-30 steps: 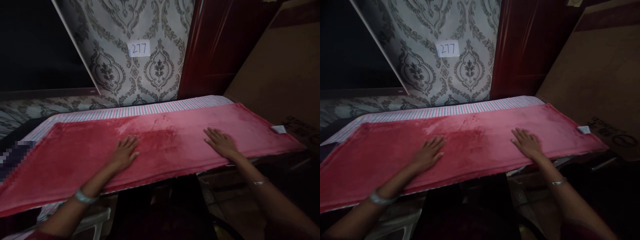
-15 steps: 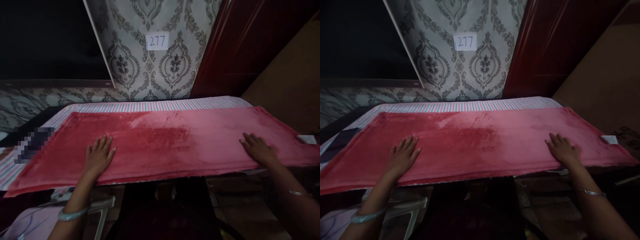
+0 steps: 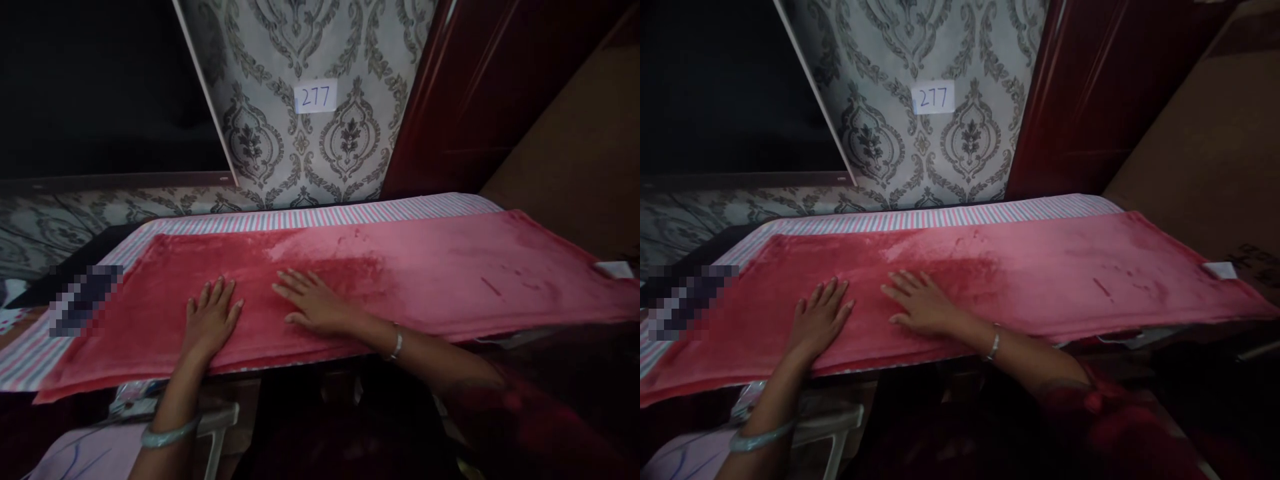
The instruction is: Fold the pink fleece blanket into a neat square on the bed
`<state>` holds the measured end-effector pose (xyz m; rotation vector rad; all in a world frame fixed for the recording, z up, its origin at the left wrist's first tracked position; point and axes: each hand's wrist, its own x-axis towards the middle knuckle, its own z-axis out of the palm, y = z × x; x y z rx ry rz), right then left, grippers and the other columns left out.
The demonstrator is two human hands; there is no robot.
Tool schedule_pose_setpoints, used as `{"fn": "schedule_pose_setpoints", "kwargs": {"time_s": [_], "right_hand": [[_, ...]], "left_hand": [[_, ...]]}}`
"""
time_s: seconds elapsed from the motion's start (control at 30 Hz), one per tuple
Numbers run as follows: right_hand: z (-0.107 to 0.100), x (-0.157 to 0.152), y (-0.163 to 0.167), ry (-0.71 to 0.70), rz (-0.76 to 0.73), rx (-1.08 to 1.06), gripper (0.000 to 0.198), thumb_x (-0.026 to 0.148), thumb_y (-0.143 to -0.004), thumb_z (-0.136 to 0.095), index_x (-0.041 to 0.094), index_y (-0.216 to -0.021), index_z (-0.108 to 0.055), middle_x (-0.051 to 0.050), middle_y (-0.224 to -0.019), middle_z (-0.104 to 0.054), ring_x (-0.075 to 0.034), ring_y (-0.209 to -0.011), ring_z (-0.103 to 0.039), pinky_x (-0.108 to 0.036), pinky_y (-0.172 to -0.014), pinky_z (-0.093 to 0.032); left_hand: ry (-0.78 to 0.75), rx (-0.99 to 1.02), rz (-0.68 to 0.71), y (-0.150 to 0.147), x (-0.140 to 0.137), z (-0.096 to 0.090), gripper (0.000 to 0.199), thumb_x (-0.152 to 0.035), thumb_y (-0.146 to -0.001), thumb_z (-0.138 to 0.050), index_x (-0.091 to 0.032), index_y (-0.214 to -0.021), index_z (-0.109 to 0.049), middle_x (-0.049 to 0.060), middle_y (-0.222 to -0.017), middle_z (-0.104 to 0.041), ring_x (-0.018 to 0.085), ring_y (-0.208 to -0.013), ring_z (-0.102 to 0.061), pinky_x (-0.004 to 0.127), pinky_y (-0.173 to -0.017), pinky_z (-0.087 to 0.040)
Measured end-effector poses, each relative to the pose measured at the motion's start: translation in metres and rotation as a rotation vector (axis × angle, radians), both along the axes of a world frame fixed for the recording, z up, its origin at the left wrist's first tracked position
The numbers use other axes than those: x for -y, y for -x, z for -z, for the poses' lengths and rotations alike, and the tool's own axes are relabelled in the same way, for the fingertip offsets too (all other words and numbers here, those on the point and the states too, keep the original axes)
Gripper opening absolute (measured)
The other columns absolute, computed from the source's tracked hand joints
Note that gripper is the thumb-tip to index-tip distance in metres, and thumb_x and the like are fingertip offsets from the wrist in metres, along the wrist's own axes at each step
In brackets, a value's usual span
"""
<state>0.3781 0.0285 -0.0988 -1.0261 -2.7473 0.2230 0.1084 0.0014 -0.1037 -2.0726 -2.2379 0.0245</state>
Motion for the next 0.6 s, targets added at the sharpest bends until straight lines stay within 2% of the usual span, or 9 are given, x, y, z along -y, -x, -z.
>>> {"fn": "schedule_pose_setpoints", "kwargs": {"time_s": [0.1, 0.17, 0.23, 0.3, 0.4, 0.5, 0.6], "right_hand": [[0.006, -0.002, 0.019, 0.064, -0.034, 0.016, 0.069, 0.06, -0.104, -0.042, 0.027, -0.163, -0.03, -0.004, -0.171, -0.02, -0.026, -0.158, -0.014, -0.052, -0.127, -0.016], [0.013, -0.007, 0.009, 0.064, 0.013, 0.025, 0.068, 0.06, -0.104, -0.042, 0.027, -0.162, -0.033, -0.005, -0.17, -0.024, -0.027, -0.158, -0.016, -0.055, -0.127, -0.014], [0.021, -0.013, -0.017, 0.039, 0.101, 0.037, 0.067, 0.059, -0.104, -0.042, 0.027, -0.162, -0.035, -0.005, -0.169, -0.028, -0.028, -0.158, -0.017, -0.058, -0.126, -0.015], [0.026, -0.021, -0.056, 0.002, 0.22, 0.068, 0.063, 0.056, -0.104, -0.041, 0.029, -0.161, -0.036, -0.005, -0.169, -0.028, -0.03, -0.158, -0.017, -0.059, -0.125, -0.017], [0.029, -0.034, -0.133, -0.042, 0.463, 0.148, 0.061, 0.053, -0.104, -0.038, 0.032, -0.162, -0.034, -0.004, -0.171, -0.022, -0.031, -0.158, -0.016, -0.061, -0.124, -0.02], [0.029, -0.037, -0.216, -0.007, 0.775, 0.228, 0.062, 0.05, -0.105, -0.031, 0.031, -0.163, -0.03, -0.005, -0.171, -0.02, -0.031, -0.158, -0.017, -0.062, -0.122, -0.023], [0.033, -0.026, -0.296, 0.062, 1.043, 0.237, 0.065, 0.051, -0.104, -0.024, 0.027, -0.165, -0.025, -0.008, -0.172, -0.018, -0.032, -0.156, -0.022, -0.063, -0.12, -0.028]], "left_hand": [[-0.014, 0.014, 0.003, 0.001, -0.001, -0.001, 0.058, -0.039, -0.103, -0.034, -0.021, -0.158, -0.04, 0.009, -0.168, -0.028, 0.034, -0.156, -0.024, 0.062, -0.121, -0.029], [-0.018, 0.023, 0.011, 0.002, -0.001, -0.001, 0.058, -0.038, -0.103, -0.033, -0.021, -0.158, -0.041, 0.01, -0.169, -0.028, 0.034, -0.156, -0.025, 0.061, -0.121, -0.029], [-0.017, 0.025, 0.015, 0.002, -0.002, -0.001, 0.059, -0.038, -0.103, -0.033, -0.02, -0.158, -0.041, 0.011, -0.168, -0.028, 0.035, -0.156, -0.025, 0.061, -0.121, -0.028], [-0.019, 0.024, 0.022, 0.002, -0.002, 0.0, 0.059, -0.039, -0.103, -0.033, -0.018, -0.158, -0.041, 0.012, -0.168, -0.029, 0.036, -0.156, -0.024, 0.062, -0.121, -0.028], [-0.028, 0.018, 0.034, 0.003, -0.003, 0.002, 0.061, -0.039, -0.103, -0.029, -0.016, -0.158, -0.04, 0.013, -0.168, -0.029, 0.037, -0.156, -0.024, 0.064, -0.121, -0.027], [-0.026, 0.013, 0.03, 0.004, -0.003, 0.003, 0.063, -0.04, -0.103, -0.026, -0.015, -0.159, -0.038, 0.012, -0.169, -0.027, 0.036, -0.156, -0.024, 0.064, -0.121, -0.026], [-0.016, 0.011, 0.025, 0.005, -0.004, 0.003, 0.064, -0.041, -0.103, -0.025, -0.016, -0.159, -0.038, 0.011, -0.169, -0.027, 0.036, -0.156, -0.024, 0.063, -0.121, -0.026]]}}
